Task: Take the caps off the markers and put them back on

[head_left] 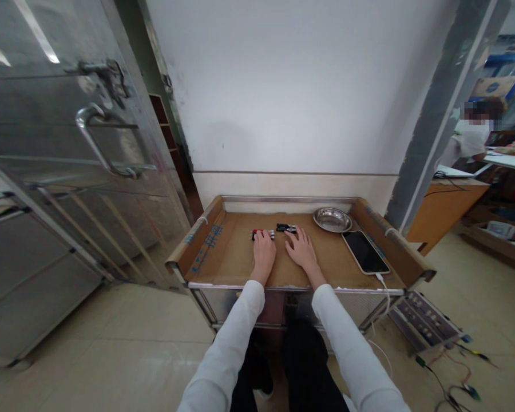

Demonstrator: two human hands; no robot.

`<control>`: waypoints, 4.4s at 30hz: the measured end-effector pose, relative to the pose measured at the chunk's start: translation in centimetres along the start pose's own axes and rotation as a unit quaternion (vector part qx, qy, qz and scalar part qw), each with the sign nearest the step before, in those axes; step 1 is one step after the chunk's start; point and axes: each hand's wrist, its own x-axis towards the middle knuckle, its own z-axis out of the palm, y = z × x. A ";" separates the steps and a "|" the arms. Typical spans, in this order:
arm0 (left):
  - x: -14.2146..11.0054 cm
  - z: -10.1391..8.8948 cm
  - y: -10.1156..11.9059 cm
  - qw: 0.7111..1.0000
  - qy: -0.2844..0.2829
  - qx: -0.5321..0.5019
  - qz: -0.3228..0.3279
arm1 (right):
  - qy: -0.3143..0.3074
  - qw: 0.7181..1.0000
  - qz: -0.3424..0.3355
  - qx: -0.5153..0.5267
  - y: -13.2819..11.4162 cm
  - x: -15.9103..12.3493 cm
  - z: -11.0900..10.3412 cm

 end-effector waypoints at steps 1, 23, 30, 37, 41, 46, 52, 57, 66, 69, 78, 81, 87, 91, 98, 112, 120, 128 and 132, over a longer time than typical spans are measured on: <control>0.0 0.0 0.0 1.000 0.001 -0.003 -0.005 | 0.005 1.000 0.004 -0.001 0.0 0.0 0.1; 1.9 1.7 1.9 0.981 -0.101 -0.108 0.127 | 0.050 0.990 0.109 -0.067 -0.3 0.1 -0.7; 1.6 1.5 1.6 0.979 -0.103 -0.125 0.121 | 0.071 0.990 0.087 -0.089 -0.2 -0.4 -0.7; 1.6 1.4 1.3 0.975 -0.103 -0.158 0.117 | 0.059 0.991 0.076 -0.094 -0.3 -0.8 -1.3; 1.6 1.6 1.2 0.973 -0.101 -0.167 0.125 | 0.044 0.992 0.056 -0.101 -0.5 -0.8 -1.6; 1.5 2.0 1.2 0.972 -0.093 -0.163 0.139 | 0.034 0.993 0.043 -0.106 -0.5 -0.7 -1.6; 1.4 2.0 1.1 0.974 -0.085 -0.159 0.140 | 0.034 0.993 0.049 -0.097 -0.5 -0.6 -1.6; 1.3 1.5 1.2 0.970 -0.086 -0.169 0.155 | 0.045 0.997 0.026 -0.061 -0.2 -0.5 -1.4; 1.2 1.1 1.8 0.964 -0.080 -0.194 0.164 | 0.073 0.994 0.003 0.083 0.8 -0.2 -0.1; 1.3 1.4 1.9 0.964 -0.094 -0.196 0.155 | 0.085 0.989 0.009 0.120 0.9 -0.2 0.1; 1.0 1.9 1.8 0.975 -0.094 -0.089 0.181 | 0.151 0.974 0.040 0.165 1.3 -0.3 -0.4; 0.7 1.5 2.1 0.979 -0.096 -0.058 0.168 | 0.158 0.974 0.062 0.148 1.3 -0.3 -0.6; 0.6 0.8 2.3 0.978 -0.104 -0.053 0.171 | 0.171 0.975 0.102 0.094 1.2 -0.5 -1.0; 0.9 0.7 2.2 0.975 -0.113 -0.072 0.180 | 0.165 0.977 0.122 0.052 1.2 -0.7 -1.1; 0.9 0.4 2.2 0.982 -0.081 -0.078 0.153 | 0.145 0.981 0.123 0.034 1.1 -0.8 -1.3; 0.6 -0.2 1.9 0.994 0.027 -0.104 0.025 | 0.052 0.979 -0.072 0.182 -0.1 -0.5 -1.4; -0.4 -0.8 2.0 0.991 0.021 0.042 -0.122 | 0.049 0.997 -0.012 0.053 0.8 -0.1 0.8; -0.9 0.0 2.0 0.992 0.016 0.034 -0.124 | 0.005 1.000 0.013 -0.010 0.2 0.3 -0.2; -0.9 0.3 2.0 0.993 0.028 0.035 -0.113 | -0.015 0.999 0.007 -0.035 -0.3 1.4 -1.1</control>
